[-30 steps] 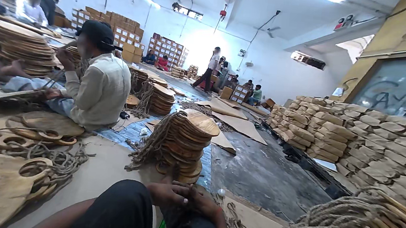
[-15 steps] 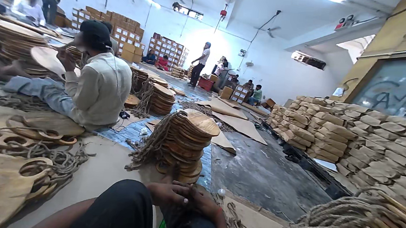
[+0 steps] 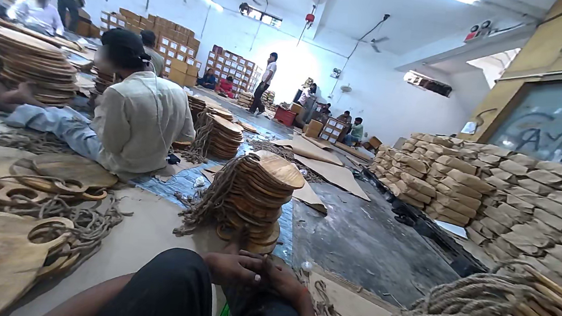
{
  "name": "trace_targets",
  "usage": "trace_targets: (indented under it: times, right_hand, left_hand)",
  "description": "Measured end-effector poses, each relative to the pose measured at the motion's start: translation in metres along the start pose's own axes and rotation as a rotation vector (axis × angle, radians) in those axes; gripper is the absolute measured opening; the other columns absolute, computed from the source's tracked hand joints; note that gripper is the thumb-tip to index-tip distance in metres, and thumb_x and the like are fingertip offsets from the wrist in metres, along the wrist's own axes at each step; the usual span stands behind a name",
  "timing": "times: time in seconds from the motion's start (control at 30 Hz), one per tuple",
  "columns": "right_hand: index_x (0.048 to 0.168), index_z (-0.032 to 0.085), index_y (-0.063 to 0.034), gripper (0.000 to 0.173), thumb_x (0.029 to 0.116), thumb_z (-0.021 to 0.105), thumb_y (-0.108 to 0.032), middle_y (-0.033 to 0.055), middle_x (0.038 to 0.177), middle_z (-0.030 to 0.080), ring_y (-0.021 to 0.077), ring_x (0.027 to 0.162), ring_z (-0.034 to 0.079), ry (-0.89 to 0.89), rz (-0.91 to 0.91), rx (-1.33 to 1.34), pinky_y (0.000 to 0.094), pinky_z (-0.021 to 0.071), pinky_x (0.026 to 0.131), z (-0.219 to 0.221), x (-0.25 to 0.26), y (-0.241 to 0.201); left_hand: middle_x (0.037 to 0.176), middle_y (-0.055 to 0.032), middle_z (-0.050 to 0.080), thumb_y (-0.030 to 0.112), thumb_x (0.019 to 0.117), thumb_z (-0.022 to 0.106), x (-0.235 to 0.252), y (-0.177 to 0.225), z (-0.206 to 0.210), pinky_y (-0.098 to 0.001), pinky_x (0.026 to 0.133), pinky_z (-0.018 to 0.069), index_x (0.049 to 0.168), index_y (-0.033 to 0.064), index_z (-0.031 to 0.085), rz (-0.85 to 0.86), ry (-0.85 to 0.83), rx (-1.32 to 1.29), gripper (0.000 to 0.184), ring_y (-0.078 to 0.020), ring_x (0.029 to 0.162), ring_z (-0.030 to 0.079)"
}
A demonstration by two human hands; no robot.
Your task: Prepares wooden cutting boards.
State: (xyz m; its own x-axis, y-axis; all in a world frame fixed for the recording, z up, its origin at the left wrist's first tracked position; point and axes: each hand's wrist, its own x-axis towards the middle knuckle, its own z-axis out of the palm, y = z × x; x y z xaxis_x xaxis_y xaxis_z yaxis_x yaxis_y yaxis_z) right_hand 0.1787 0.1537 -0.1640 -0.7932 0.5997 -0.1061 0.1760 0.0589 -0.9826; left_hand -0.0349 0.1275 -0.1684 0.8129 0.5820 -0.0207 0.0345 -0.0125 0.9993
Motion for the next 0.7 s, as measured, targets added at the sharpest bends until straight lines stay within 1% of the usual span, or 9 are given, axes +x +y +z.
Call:
trace_targets:
  times: [0.03, 0.17, 0.3, 0.37, 0.43, 0.53, 0.63, 0.7]
  right_hand:
    - [0.137, 0.057, -0.0117, 0.057, 0.1065, 0.030, -0.052, -0.0039, 0.117, 0.071, 0.0047, 0.105, 0.067, 0.013, 0.009, -0.003, 0.0259, 0.0549, 0.094, 0.0006, -0.0005, -0.0006]
    - [0.135, 0.058, -0.0102, 0.056, 0.1080, 0.027, -0.049, -0.0033, 0.115, 0.072, 0.0045, 0.103, 0.067, 0.043, 0.032, -0.007, 0.0258, 0.0551, 0.094, -0.0004, -0.0003, 0.0009]
    - [0.139, 0.056, -0.0106, 0.057, 0.1076, 0.028, -0.049, -0.0032, 0.118, 0.071, 0.0053, 0.106, 0.067, 0.011, 0.017, 0.005, 0.0267, 0.0546, 0.096, 0.0005, -0.0008, -0.0012]
    - [0.137, 0.056, -0.0109, 0.056, 0.1077, 0.027, -0.048, -0.0041, 0.117, 0.071, 0.0045, 0.105, 0.067, 0.011, 0.017, 0.000, 0.0260, 0.0546, 0.095, 0.0023, -0.0016, -0.0036]
    - [0.136, 0.058, -0.0099, 0.056, 0.1080, 0.026, -0.048, -0.0029, 0.115, 0.072, 0.0054, 0.104, 0.067, 0.026, 0.027, 0.000, 0.0270, 0.0548, 0.095, 0.0012, -0.0009, -0.0013]
    - [0.133, 0.060, -0.0095, 0.057, 0.1090, 0.024, -0.047, -0.0026, 0.111, 0.072, 0.0048, 0.100, 0.067, 0.072, 0.068, -0.050, 0.0276, 0.0552, 0.092, -0.0027, 0.0006, 0.0041]
    - [0.127, 0.062, -0.0118, 0.055, 0.1088, 0.024, -0.047, -0.0055, 0.102, 0.072, 0.0022, 0.091, 0.066, 0.088, 0.081, -0.069, 0.0249, 0.0551, 0.085, -0.0038, 0.0011, 0.0061]
    - [0.128, 0.062, -0.0111, 0.056, 0.1087, 0.023, -0.046, -0.0047, 0.104, 0.072, 0.0029, 0.093, 0.066, 0.074, 0.079, -0.055, 0.0255, 0.0552, 0.087, -0.0041, 0.0006, 0.0059]
  left_hand:
    - [0.127, -0.0065, 0.061, 0.026, 0.1045, 0.047, 0.0002, -0.0003, -0.0003, -0.0396, 0.099, 0.0501, 0.147, 0.0098, 0.046, 0.001, -0.004, -0.002, 0.046, -0.0145, 0.111, 0.060]
    - [0.128, -0.0065, 0.060, 0.025, 0.1045, 0.047, 0.0000, 0.0000, -0.0003, -0.0397, 0.099, 0.0502, 0.147, 0.0098, 0.046, -0.011, 0.002, -0.010, 0.045, -0.0148, 0.111, 0.060]
    - [0.129, -0.0066, 0.060, 0.025, 0.1043, 0.048, 0.0004, -0.0013, -0.0009, -0.0399, 0.100, 0.0500, 0.149, 0.0104, 0.045, -0.005, -0.004, -0.032, 0.047, -0.0153, 0.113, 0.061]
    - [0.130, -0.0059, 0.060, 0.025, 0.1043, 0.048, 0.0003, -0.0017, -0.0009, -0.0392, 0.100, 0.0501, 0.149, 0.0107, 0.044, -0.005, -0.009, -0.034, 0.047, -0.0146, 0.113, 0.061]
    - [0.130, -0.0058, 0.060, 0.025, 0.1044, 0.047, 0.0000, -0.0011, -0.0003, -0.0394, 0.101, 0.0496, 0.149, 0.0106, 0.044, -0.004, -0.011, -0.029, 0.047, -0.0143, 0.114, 0.060]
    - [0.133, -0.0086, 0.059, 0.025, 0.1050, 0.047, -0.0009, 0.0002, 0.0003, -0.0430, 0.104, 0.0484, 0.149, 0.0086, 0.044, -0.003, 0.006, -0.001, 0.047, -0.0170, 0.118, 0.059]
    - [0.131, -0.0072, 0.060, 0.025, 0.1049, 0.046, -0.0004, -0.0003, 0.0000, -0.0424, 0.103, 0.0491, 0.148, 0.0093, 0.044, 0.004, -0.002, -0.001, 0.046, -0.0160, 0.116, 0.060]
    - [0.129, -0.0065, 0.060, 0.025, 0.1050, 0.046, 0.0002, -0.0007, -0.0001, -0.0421, 0.102, 0.0493, 0.148, 0.0098, 0.045, 0.014, -0.013, -0.009, 0.045, -0.0156, 0.114, 0.060]
